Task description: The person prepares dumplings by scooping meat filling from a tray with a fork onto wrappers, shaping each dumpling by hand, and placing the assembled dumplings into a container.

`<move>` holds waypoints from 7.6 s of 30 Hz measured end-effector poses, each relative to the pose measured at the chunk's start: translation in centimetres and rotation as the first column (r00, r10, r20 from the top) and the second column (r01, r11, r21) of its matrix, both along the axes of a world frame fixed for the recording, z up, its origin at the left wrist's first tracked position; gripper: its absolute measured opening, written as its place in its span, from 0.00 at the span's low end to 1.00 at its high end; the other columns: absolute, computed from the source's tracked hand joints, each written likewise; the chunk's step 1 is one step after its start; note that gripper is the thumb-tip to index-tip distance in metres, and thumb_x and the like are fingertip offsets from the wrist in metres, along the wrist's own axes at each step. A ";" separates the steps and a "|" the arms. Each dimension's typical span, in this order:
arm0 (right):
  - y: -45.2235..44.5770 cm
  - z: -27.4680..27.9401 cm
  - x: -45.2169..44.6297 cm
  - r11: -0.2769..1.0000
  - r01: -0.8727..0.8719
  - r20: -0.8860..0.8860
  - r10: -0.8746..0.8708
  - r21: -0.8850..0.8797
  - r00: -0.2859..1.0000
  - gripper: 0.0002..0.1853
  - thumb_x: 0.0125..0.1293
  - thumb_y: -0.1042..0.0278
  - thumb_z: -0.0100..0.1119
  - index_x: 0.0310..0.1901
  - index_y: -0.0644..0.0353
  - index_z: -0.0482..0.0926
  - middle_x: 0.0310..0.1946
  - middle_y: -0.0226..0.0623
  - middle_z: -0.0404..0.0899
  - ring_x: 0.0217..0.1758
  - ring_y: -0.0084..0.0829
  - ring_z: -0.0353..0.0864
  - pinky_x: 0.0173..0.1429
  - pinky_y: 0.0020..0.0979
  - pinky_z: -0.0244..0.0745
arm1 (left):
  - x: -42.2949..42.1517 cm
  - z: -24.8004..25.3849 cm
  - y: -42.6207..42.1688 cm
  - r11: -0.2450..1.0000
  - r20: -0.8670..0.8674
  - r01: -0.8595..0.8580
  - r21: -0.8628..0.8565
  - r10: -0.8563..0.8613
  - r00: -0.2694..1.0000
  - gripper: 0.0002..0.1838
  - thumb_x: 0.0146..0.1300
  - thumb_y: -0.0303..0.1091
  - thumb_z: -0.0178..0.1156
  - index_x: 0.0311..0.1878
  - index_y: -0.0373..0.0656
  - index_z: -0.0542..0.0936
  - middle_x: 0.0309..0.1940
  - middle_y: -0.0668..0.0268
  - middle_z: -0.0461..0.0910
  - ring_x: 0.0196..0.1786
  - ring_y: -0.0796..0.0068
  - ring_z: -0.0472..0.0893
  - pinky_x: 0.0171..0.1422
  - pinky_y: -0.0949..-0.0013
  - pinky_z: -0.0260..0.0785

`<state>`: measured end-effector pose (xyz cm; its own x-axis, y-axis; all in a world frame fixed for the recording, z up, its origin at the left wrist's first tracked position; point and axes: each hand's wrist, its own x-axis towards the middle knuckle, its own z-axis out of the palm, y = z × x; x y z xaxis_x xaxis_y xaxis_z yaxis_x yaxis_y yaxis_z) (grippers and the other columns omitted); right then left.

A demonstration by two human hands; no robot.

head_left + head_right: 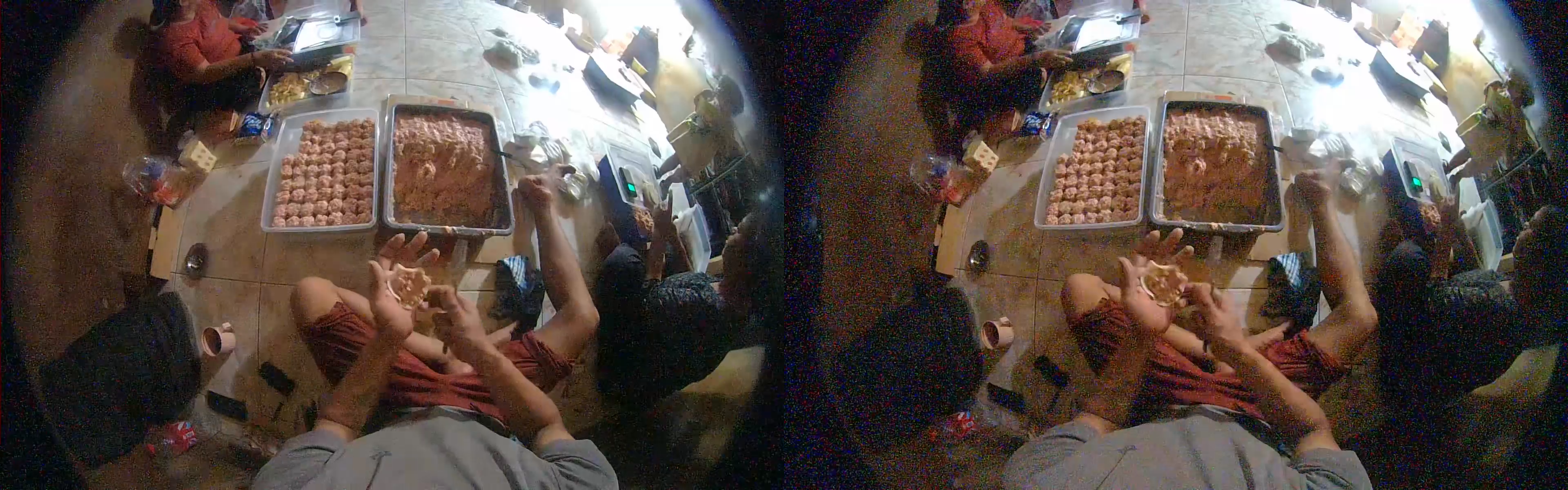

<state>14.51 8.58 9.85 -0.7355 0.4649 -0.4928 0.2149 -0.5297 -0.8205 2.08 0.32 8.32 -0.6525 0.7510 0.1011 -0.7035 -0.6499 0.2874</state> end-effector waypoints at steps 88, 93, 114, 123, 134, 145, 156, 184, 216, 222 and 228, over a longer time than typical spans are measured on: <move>-0.2 -3.3 4.3 0.679 -0.063 -0.056 0.152 0.731 0.987 0.22 0.66 0.88 0.51 0.59 0.61 0.81 0.48 0.42 0.81 0.53 0.36 0.80 0.60 0.29 0.72 | -0.5 -2.9 0.1 0.779 -0.647 -0.359 -0.514 -0.078 0.758 0.20 0.61 0.41 0.75 0.45 0.39 0.76 0.33 0.71 0.79 0.34 0.83 0.79 0.41 0.75 0.76; 2.1 -2.4 7.0 0.777 -0.108 -0.082 0.201 0.620 0.976 0.15 0.71 0.81 0.51 0.55 0.67 0.82 0.36 0.27 0.68 0.35 0.17 0.66 0.41 0.21 0.64 | -2.9 0.2 -2.5 0.837 -0.628 -0.195 -0.512 -0.210 0.749 0.23 0.57 0.33 0.78 0.47 0.39 0.74 0.32 0.69 0.79 0.35 0.79 0.82 0.39 0.72 0.79; 3.8 8.0 4.5 0.541 -0.282 0.255 0.126 0.792 0.959 0.03 0.68 0.77 0.58 0.41 0.65 0.75 0.35 0.51 0.79 0.42 0.55 0.82 0.46 0.43 0.76 | -3.0 -2.1 2.0 0.668 -0.913 -0.636 -0.387 -0.375 0.161 0.28 0.58 0.60 0.72 0.34 0.41 0.78 0.26 0.52 0.80 0.32 0.56 0.84 0.37 0.56 0.74; 3.9 7.3 2.9 0.497 -0.264 0.220 0.147 0.827 0.964 0.05 0.69 0.78 0.55 0.44 0.64 0.74 0.37 0.52 0.79 0.43 0.54 0.82 0.47 0.43 0.76 | -4.6 0.9 0.5 0.735 -0.825 -0.375 -0.565 -0.511 0.241 0.19 0.55 0.43 0.76 0.40 0.41 0.81 0.30 0.62 0.84 0.34 0.73 0.82 0.42 0.65 0.76; 3.9 6.9 1.9 0.480 -0.240 0.207 0.122 0.843 0.971 0.05 0.70 0.77 0.57 0.45 0.65 0.75 0.35 0.50 0.80 0.38 0.49 0.82 0.45 0.40 0.77 | -5.1 -3.9 1.6 0.892 -0.627 -0.073 -0.447 -0.254 0.736 0.19 0.60 0.44 0.74 0.41 0.38 0.80 0.38 0.67 0.83 0.38 0.82 0.79 0.44 0.71 0.75; 3.6 8.3 0.1 0.477 -0.246 0.223 0.105 0.844 0.969 0.04 0.72 0.77 0.56 0.46 0.63 0.76 0.36 0.41 0.81 0.37 0.31 0.81 0.43 0.34 0.77 | -7.6 -0.5 0.1 0.746 -0.918 -0.538 -0.393 -0.282 0.280 0.30 0.53 0.51 0.79 0.49 0.40 0.79 0.39 0.63 0.83 0.40 0.69 0.83 0.47 0.67 0.77; 7.1 2.9 3.2 0.714 -0.340 0.350 0.141 0.613 0.926 0.03 0.74 0.75 0.55 0.45 0.63 0.74 0.35 0.31 0.78 0.40 0.21 0.76 0.47 0.28 0.75 | -32.3 3.4 -3.5 0.327 -0.762 -0.798 -0.506 -0.603 0.236 0.23 0.53 0.37 0.76 0.50 0.41 0.80 0.44 0.59 0.85 0.47 0.69 0.84 0.53 0.62 0.78; 9.5 2.3 2.0 0.565 -0.355 0.459 -0.048 0.745 0.887 0.07 0.69 0.76 0.57 0.47 0.64 0.78 0.37 0.45 0.82 0.40 0.37 0.83 0.47 0.35 0.77 | -53.2 -6.4 2.9 0.542 -0.016 -0.824 -0.167 -0.837 -0.547 0.19 0.66 0.43 0.56 0.50 0.40 0.85 0.46 0.43 0.84 0.49 0.45 0.85 0.57 0.50 0.76; 23.1 -9.0 -17.9 0.142 -0.868 0.581 0.690 0.476 0.432 0.12 0.59 0.70 0.59 0.43 0.66 0.82 0.40 0.53 0.86 0.45 0.52 0.85 0.50 0.46 0.77 | -6.0 -14.9 0.1 0.639 -0.602 -0.561 -0.527 -0.746 -0.284 0.02 0.57 0.32 0.58 0.32 0.46 0.78 0.30 0.58 0.79 0.33 0.53 0.83 0.34 0.53 0.76; 22.2 -9.3 -19.1 0.192 -0.848 0.457 0.773 0.493 0.441 0.13 0.61 0.67 0.61 0.42 0.67 0.82 0.36 0.50 0.85 0.39 0.45 0.84 0.48 0.43 0.76 | -7.3 -12.8 1.2 0.585 -0.532 -0.562 -0.584 -0.799 -0.279 0.02 0.58 0.31 0.57 0.32 0.45 0.76 0.26 0.56 0.78 0.29 0.51 0.83 0.33 0.52 0.77; 23.4 -6.3 -18.8 0.318 -0.926 0.415 0.828 0.204 0.376 0.15 0.62 0.62 0.65 0.42 0.67 0.83 0.33 0.40 0.85 0.39 0.27 0.82 0.47 0.37 0.75 | -4.5 -19.7 -2.6 0.567 -0.548 -0.811 0.143 -0.638 -0.542 0.03 0.59 0.28 0.57 0.33 0.40 0.77 0.24 0.51 0.78 0.28 0.50 0.82 0.31 0.54 0.76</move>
